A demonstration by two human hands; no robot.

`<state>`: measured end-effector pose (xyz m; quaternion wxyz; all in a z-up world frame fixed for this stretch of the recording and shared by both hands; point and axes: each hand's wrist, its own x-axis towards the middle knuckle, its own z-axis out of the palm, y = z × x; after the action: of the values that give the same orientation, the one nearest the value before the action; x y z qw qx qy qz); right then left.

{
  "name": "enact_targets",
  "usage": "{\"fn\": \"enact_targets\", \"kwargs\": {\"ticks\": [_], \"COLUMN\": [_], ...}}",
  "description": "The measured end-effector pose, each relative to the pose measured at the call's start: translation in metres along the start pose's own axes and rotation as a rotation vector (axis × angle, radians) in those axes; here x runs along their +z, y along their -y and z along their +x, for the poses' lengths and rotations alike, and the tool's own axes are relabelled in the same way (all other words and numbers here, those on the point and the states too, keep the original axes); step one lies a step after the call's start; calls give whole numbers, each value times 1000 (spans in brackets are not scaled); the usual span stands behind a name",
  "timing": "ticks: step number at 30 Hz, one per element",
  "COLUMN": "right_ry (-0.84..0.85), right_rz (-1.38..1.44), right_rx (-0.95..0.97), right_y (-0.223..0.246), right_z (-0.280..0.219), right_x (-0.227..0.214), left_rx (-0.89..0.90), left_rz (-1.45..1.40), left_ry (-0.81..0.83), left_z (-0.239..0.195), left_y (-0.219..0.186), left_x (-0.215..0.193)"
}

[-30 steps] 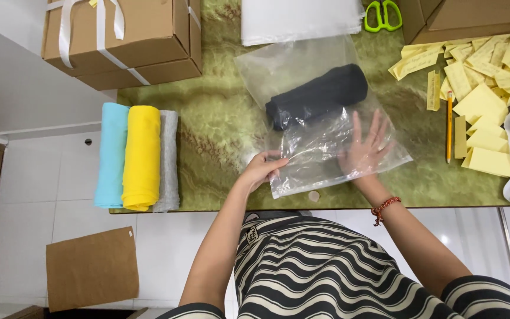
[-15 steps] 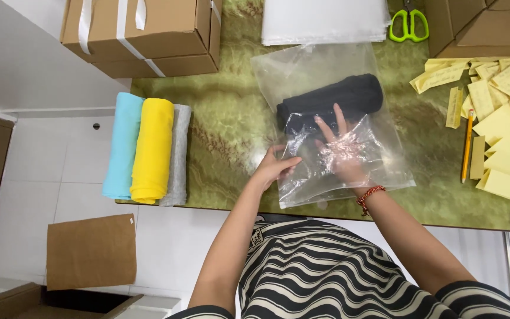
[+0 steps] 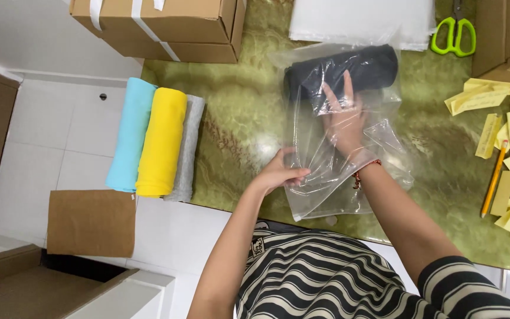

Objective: The person ties a white ribbon into a bow on a brown cardboard box and writes on a yellow sticky note attached to the ribbon. They then place a folded black cloth into a clear plastic bag and seal it.

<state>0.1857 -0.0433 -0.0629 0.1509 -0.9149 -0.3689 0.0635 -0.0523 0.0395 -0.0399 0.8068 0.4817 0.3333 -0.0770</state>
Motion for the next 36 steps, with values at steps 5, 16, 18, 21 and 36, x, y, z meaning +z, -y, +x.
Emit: {"fn": "enact_targets", "kwargs": {"ticks": [5, 16, 18, 21, 36], "right_ry": [-109, -255, -210, -21, -255], "right_rz": [-42, -105, 43, -124, 154], "right_rx": [-35, -92, -52, 269, 31], "right_y": [-4, 3, -16, -11, -125], "right_z": [40, -14, -31, -88, -251], "right_x": [19, -23, -12, -50, -19], "left_rx": [-10, 17, 10, 37, 120], "left_rz": [14, 25, -16, -46, -23], "left_ry": [18, -41, -90, -154, -516], "left_z": [-2, 2, 6, 27, 50], "left_y": [-5, 2, 13, 42, 88], "left_x": [-9, -8, -5, -9, -13]}}
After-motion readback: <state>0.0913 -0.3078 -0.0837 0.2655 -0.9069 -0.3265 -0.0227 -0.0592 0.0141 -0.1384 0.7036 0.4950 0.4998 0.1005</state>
